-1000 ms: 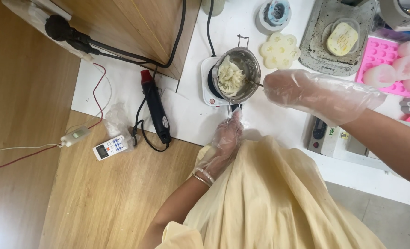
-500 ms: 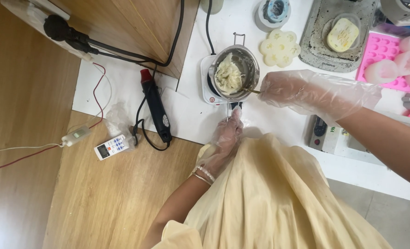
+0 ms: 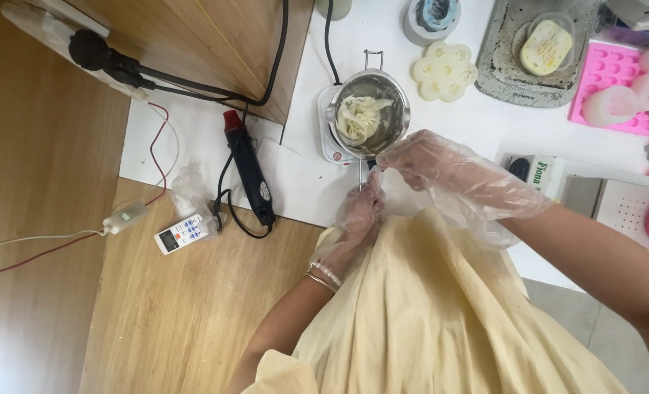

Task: Melting candle wax in a pot on an electric heater, stirring it, and applying heat with a heat gun.

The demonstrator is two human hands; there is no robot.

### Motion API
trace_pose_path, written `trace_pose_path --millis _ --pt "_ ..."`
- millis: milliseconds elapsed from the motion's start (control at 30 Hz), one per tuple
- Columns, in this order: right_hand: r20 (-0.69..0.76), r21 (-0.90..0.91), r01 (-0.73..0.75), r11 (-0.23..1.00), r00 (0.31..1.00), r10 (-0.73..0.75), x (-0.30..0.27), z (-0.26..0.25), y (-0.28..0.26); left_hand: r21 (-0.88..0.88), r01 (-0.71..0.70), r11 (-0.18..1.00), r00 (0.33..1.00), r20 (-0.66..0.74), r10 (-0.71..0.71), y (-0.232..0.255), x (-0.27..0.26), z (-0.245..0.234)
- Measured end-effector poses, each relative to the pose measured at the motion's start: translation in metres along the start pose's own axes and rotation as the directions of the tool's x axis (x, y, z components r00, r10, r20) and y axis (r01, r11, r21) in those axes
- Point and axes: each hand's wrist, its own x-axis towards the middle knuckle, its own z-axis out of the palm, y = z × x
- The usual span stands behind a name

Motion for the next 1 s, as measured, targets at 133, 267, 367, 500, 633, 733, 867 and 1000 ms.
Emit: trace_pose_path --millis 133,267,367,500,633,733,867,1000 --pt "0.071 0.543 -0.166 0.823 0.986 0.151 0.027 0.014 0.035 0.430 -0.141 0.892 0.989 0.013 0.150 0.002 0.006 -0.004" --pt "0.071 0.759 -0.205 0.618 0.970 0.235 0.024 0.033 0.024 -0.028 0.090 0.996 0.995 -0.037 -0.091 -0.009 0.016 -0.001" --pt "0.041 0.837 -0.160 0.523 0.972 0.232 0.020 0.045 0.015 -0.086 0.084 0.993 0.992 -0.091 -0.092 -0.007 0.012 0.001" --pt "0.047 0.934 -0.102 0.342 0.985 0.166 0.021 0.055 0.000 -0.146 -0.317 0.937 0.948 -0.027 0.317 -0.144 0.114 -0.044" --pt "0.039 0.966 -0.084 0.243 0.982 0.185 0.012 0.058 -0.021 -0.552 -0.028 0.833 1.000 -0.010 0.027 -0.145 0.119 -0.044" --pt "0.051 0.989 -0.076 0.129 0.981 0.189 0.007 0.057 -0.032 -0.493 0.028 0.869 0.999 -0.017 -0.043 -0.092 0.076 -0.028" --pt "0.078 0.996 -0.069 -0.063 0.985 0.154 0.006 0.052 -0.034 -0.387 0.090 0.918 0.995 -0.002 -0.099 -0.060 0.051 -0.019" --pt "0.109 0.981 -0.107 -0.159 0.994 0.003 0.013 0.045 -0.014 -0.556 0.211 0.804 0.968 0.235 -0.092 -0.079 0.068 -0.035"
